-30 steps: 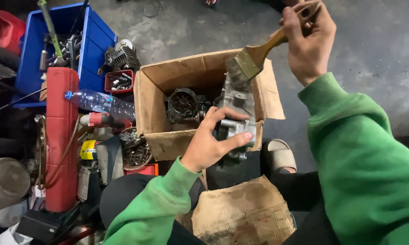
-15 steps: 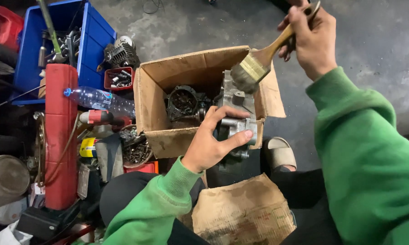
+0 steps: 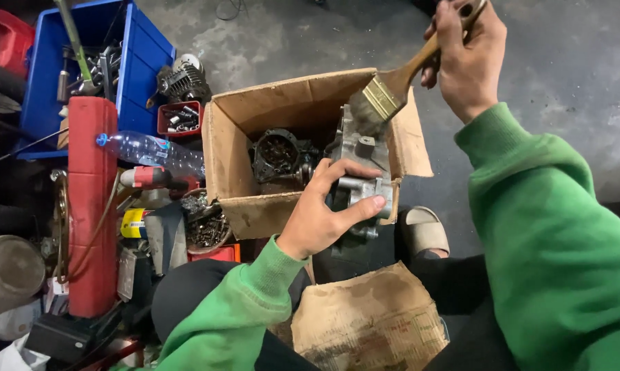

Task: Cleaning a motorcycle engine casing using a brush inside a cardboard box in a workshop environment.

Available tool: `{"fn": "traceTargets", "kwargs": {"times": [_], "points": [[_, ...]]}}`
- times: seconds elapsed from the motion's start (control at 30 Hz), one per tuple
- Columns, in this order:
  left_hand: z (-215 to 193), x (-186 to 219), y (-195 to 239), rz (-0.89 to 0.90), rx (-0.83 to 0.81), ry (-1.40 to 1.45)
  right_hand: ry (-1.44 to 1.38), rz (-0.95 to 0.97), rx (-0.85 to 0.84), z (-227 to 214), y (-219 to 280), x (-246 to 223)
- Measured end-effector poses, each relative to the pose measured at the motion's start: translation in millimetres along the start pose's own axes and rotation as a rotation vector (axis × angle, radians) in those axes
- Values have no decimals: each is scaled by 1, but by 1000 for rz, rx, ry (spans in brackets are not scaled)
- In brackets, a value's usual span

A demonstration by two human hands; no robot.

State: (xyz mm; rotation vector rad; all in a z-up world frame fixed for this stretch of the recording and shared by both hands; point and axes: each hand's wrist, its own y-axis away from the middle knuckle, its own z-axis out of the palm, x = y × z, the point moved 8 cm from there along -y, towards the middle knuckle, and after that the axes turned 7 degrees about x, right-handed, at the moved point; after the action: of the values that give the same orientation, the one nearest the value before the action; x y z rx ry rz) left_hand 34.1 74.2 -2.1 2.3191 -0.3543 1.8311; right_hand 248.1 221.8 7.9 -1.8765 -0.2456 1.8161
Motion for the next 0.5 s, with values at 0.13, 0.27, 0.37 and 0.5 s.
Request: {"fn": "traceTargets", "kwargs": {"times": [0.13,0.27,0.37,0.5], "points": [[-3,-3,1,-36,24,5,63,-151,-5,-5,3,-14],[-3,-3,3,-27,22,10,10,-180,-145,-2,9,-9],[-2,-1,2,-9,16,3,-19,-173,-224,6,11,-18],[-3,-2,1,-3,24,-11,5,-168,-354,22,18,-28]]}}
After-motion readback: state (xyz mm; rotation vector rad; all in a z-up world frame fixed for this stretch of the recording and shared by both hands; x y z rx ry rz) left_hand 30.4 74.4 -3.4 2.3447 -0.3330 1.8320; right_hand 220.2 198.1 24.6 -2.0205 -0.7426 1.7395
